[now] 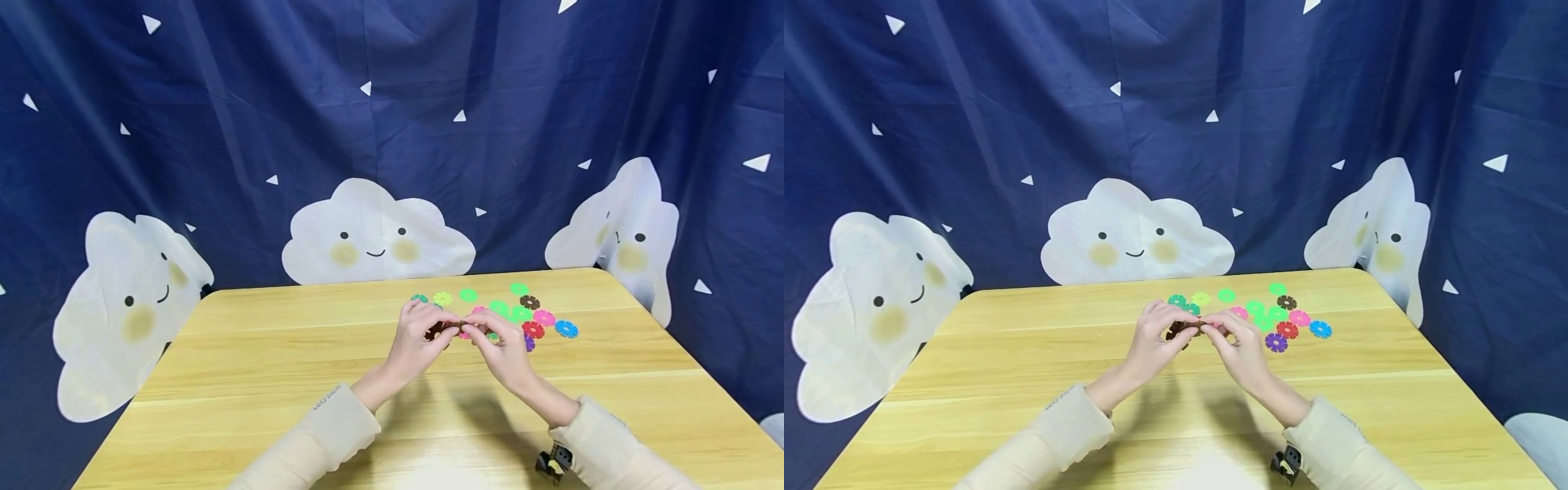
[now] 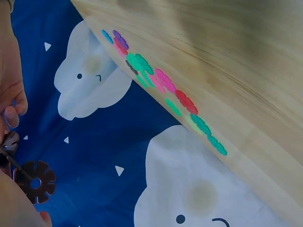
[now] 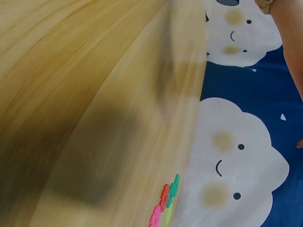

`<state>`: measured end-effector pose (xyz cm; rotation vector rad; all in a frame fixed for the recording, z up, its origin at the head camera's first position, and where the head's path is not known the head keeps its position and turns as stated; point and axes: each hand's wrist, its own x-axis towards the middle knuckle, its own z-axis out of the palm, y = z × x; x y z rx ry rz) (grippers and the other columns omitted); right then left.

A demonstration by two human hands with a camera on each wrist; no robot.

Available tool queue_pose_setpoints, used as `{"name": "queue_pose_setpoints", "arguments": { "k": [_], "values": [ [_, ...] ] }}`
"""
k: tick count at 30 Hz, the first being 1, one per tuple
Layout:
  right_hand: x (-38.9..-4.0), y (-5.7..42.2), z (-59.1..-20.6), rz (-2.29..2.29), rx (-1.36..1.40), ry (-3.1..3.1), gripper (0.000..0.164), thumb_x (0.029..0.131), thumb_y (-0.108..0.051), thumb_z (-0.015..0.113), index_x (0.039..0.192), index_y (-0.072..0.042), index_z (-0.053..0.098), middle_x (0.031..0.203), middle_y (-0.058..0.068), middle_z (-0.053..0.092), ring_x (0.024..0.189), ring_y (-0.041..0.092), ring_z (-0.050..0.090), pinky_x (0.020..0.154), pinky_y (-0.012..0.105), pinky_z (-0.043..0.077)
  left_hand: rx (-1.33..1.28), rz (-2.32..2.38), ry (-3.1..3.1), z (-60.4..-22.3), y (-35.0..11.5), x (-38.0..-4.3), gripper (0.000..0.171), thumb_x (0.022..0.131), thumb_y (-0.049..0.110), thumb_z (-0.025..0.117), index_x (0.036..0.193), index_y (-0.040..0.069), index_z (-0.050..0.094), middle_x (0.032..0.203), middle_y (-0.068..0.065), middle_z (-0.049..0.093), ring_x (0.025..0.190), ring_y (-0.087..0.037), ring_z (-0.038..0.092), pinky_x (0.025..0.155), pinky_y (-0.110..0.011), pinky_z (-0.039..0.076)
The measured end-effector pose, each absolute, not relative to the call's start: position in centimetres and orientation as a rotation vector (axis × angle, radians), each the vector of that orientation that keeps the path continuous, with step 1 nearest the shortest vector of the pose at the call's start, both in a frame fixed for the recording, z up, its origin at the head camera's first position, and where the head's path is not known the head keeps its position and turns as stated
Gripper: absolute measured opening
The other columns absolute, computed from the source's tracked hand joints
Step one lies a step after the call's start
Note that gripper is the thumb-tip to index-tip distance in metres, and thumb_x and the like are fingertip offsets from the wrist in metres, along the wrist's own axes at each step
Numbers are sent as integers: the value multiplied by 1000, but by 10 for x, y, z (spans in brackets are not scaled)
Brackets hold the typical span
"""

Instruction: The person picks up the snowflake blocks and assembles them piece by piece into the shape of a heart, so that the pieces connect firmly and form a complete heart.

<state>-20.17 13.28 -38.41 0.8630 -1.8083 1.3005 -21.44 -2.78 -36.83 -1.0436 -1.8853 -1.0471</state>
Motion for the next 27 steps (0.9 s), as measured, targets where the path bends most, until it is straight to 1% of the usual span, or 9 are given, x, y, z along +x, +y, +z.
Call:
{"name": "queue_pose_setpoints", "arguments": {
  "k": [2,7,11,15,18,22,23,26,27],
  "values": [
    [-202,133,-384,1307,862,-1807,27,65,28,61,82,6,64,67,11,58,54,9,50,48,16,42,-1054,-1062,-1872,-369,-27,-215,13,72,5,74,84,8,69,75,0,66,66,-11,53,80,-37,38],
    [-201,132,-383,1314,874,-1812,27,64,29,61,80,6,63,67,11,57,53,10,50,48,15,42,-1043,-1154,-1874,-370,-27,-215,12,72,5,74,82,6,70,74,-2,67,67,-13,54,73,-28,39],
    [-203,134,-383,1310,867,-1838,28,65,29,60,81,6,64,67,12,57,53,11,50,49,15,41,-1014,-1209,-1897,-370,-28,-215,11,72,5,74,82,6,70,77,-3,69,73,-14,58,75,-28,40],
    [-206,142,-386,1308,852,-1879,23,72,22,60,86,5,64,70,13,59,53,11,51,48,16,43,-973,-1237,-1915,-371,-30,-215,10,73,5,74,83,6,70,78,-3,69,74,-15,59,75,-28,42],
    [-212,155,-391,1309,796,-1935,15,78,13,60,89,4,65,74,13,62,53,9,51,46,16,42,-947,-1270,-1918,-371,-32,-215,10,74,4,73,83,5,70,78,-4,68,74,-17,58,71,-26,44],
    [-226,181,-401,1291,640,-2119,13,81,6,60,94,5,64,81,12,63,58,3,51,48,16,42,-938,-1292,-1917,-371,-35,-213,10,75,3,72,84,4,70,80,-6,69,75,-19,57,66,-24,46],
    [-229,188,-404,1268,597,-2203,15,81,6,60,95,6,63,82,13,63,59,3,49,49,17,41,-937,-1290,-1918,-370,-35,-213,10,75,3,72,84,4,70,80,-6,69,75,-19,57,66,-24,47],
    [-236,209,-410,1087,525,-2534,23,81,5,59,104,10,60,86,18,59,61,10,48,55,24,42,-938,-1280,-1922,-370,-36,-213,10,75,3,72,84,4,70,81,-6,69,75,-19,57,66,-24,47],
    [-237,215,-412,992,535,-2634,26,81,4,60,106,11,58,89,20,59,65,15,52,58,28,45,-939,-1278,-1922,-370,-36,-213,10,75,3,72,84,4,70,81,-6,68,75,-19,57,65,-24,47]
  ]
}}
